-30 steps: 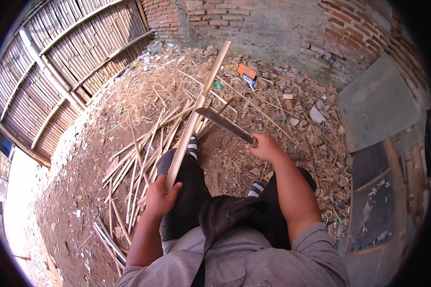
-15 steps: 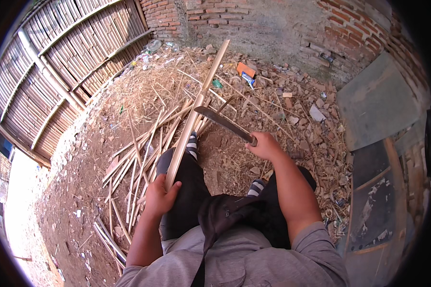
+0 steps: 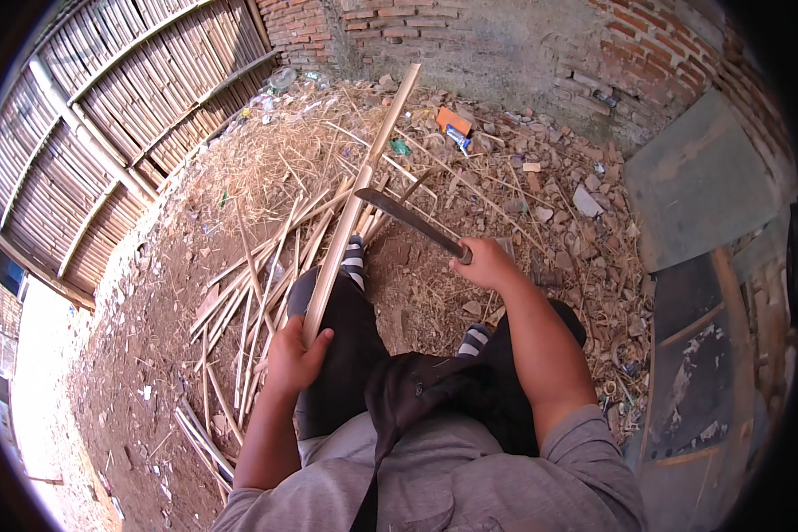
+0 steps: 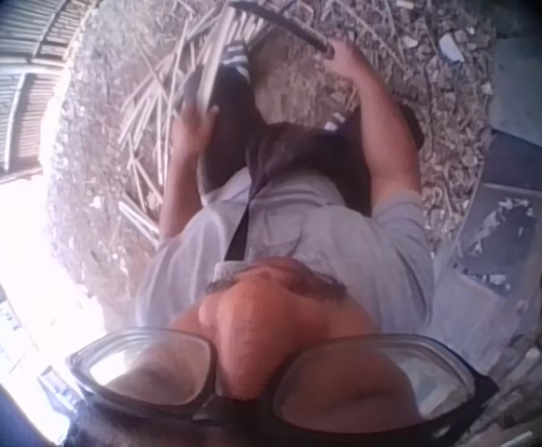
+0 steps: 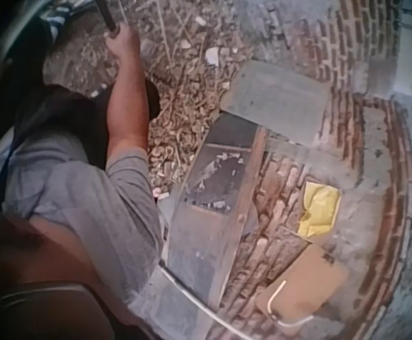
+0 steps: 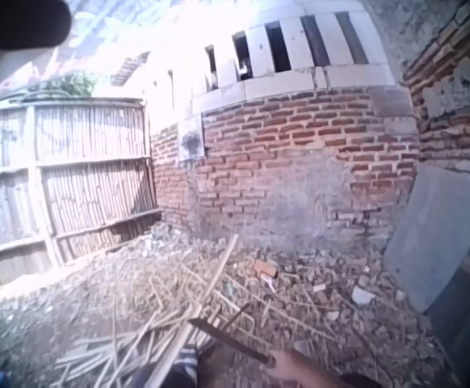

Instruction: The person uses a blade to strip the outer layer from a long, thin piece of wood, pulling the blade toward them along the length of the strip.

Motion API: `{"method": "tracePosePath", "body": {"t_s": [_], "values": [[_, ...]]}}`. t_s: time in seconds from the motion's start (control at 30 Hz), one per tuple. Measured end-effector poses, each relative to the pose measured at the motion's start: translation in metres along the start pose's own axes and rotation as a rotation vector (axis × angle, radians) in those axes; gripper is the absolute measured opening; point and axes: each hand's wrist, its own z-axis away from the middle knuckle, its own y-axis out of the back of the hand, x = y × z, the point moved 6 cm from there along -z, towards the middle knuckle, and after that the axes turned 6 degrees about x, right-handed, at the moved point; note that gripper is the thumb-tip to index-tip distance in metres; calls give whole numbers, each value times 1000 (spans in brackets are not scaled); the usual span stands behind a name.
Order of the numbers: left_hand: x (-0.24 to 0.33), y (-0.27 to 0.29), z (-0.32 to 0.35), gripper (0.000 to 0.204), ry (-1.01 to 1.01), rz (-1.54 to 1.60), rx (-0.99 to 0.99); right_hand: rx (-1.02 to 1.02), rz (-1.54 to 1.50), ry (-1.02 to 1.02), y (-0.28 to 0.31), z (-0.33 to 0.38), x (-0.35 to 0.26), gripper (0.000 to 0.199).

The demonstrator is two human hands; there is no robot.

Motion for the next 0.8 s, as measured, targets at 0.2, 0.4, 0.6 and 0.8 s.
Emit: {"method": "tracePosePath", "body": {"t_s": [0.2,0.4,0.6,0.8], "values": [[3,0,0,39,21,-17,-8,33,-14,5,-1,1,1,32],[1,-1,0,38,1,-5,11,6,-27,-17,-4,0,0,33],[-2,-1,0,38,25,-6,0,16,-31,-16,-5,2,-3,34],[-5,-3,0,39,5,-4,16,5,-17,-22,-8,1,-1,37]]}}
